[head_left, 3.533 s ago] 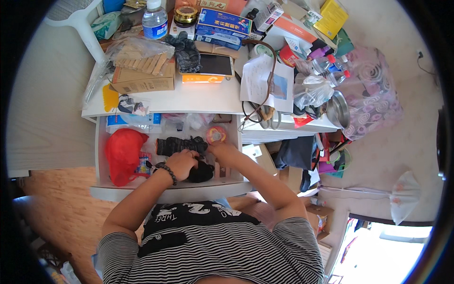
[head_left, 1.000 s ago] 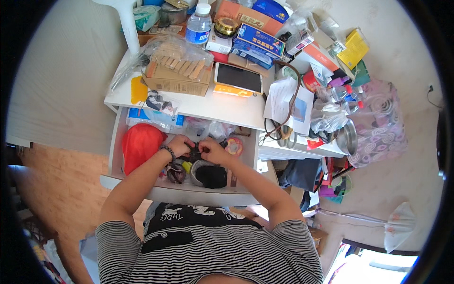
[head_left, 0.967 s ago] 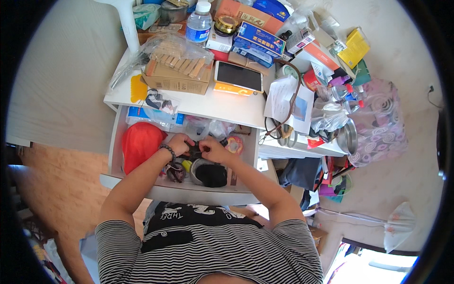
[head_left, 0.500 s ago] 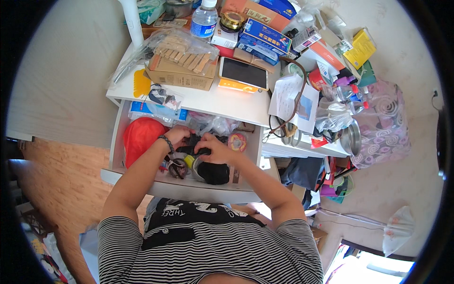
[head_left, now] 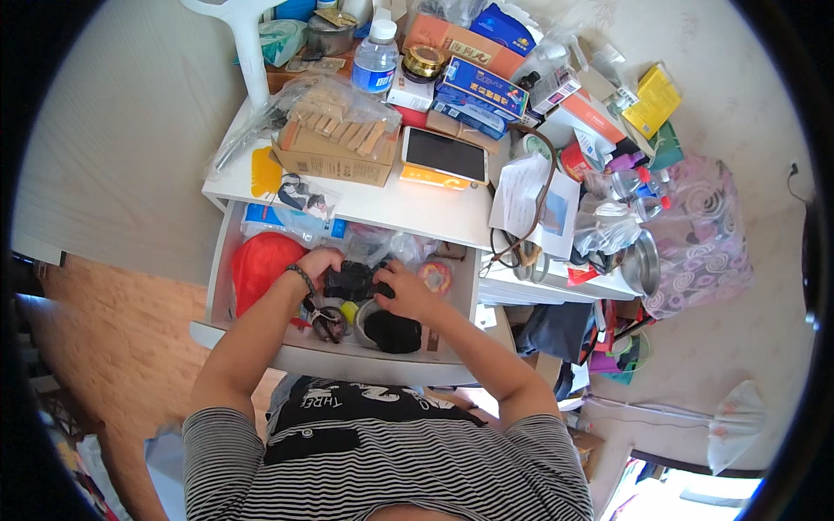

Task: The person sorts through a cluttered drawer, picking up and inspecting various items including a striped hat, a black face mask, a blue and white striped shirt, a white bib, and a pink cloth. They fold the shirt and place it on a nearby bed, while other items are placed back into the drawer or on the shelf.

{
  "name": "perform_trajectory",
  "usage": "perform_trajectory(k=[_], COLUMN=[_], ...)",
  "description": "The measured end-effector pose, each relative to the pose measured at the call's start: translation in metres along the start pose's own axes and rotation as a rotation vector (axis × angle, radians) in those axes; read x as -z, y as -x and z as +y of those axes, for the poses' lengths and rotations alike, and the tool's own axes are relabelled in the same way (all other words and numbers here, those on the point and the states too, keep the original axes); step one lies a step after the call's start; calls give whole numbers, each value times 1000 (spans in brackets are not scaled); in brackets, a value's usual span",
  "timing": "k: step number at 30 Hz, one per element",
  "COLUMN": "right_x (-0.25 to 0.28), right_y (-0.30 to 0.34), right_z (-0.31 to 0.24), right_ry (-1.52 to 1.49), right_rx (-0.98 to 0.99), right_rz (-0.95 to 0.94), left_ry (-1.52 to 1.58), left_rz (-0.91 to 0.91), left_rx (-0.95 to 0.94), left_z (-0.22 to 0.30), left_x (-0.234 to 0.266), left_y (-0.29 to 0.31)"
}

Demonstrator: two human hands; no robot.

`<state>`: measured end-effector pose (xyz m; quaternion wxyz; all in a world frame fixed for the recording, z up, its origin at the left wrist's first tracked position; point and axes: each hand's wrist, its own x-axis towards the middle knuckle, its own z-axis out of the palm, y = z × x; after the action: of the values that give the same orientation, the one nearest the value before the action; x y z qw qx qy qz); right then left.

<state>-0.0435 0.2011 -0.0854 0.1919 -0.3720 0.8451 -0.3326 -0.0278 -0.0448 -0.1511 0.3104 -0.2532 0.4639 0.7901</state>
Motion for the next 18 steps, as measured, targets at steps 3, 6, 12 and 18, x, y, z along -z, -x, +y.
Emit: perform_trajectory(k=[3,6,12,18], right_x=[5,20,117,130], right_y=[6,-4,-90,-163], right_z=[2,-24,-114,-115], right_ry=[25,59,417,451], right_rx=[-14,165,332,-12], right_rz=[-14,68,603,590], left_ry=[-1209,-1659,-1796,-1407], left_rz=[340,482,487,232], left_rx=[-457,-497,-609,-651], left_z=[15,-4,7,17], left_x=[-33,-41,-60,-78], left_y=[25,38,65,102])
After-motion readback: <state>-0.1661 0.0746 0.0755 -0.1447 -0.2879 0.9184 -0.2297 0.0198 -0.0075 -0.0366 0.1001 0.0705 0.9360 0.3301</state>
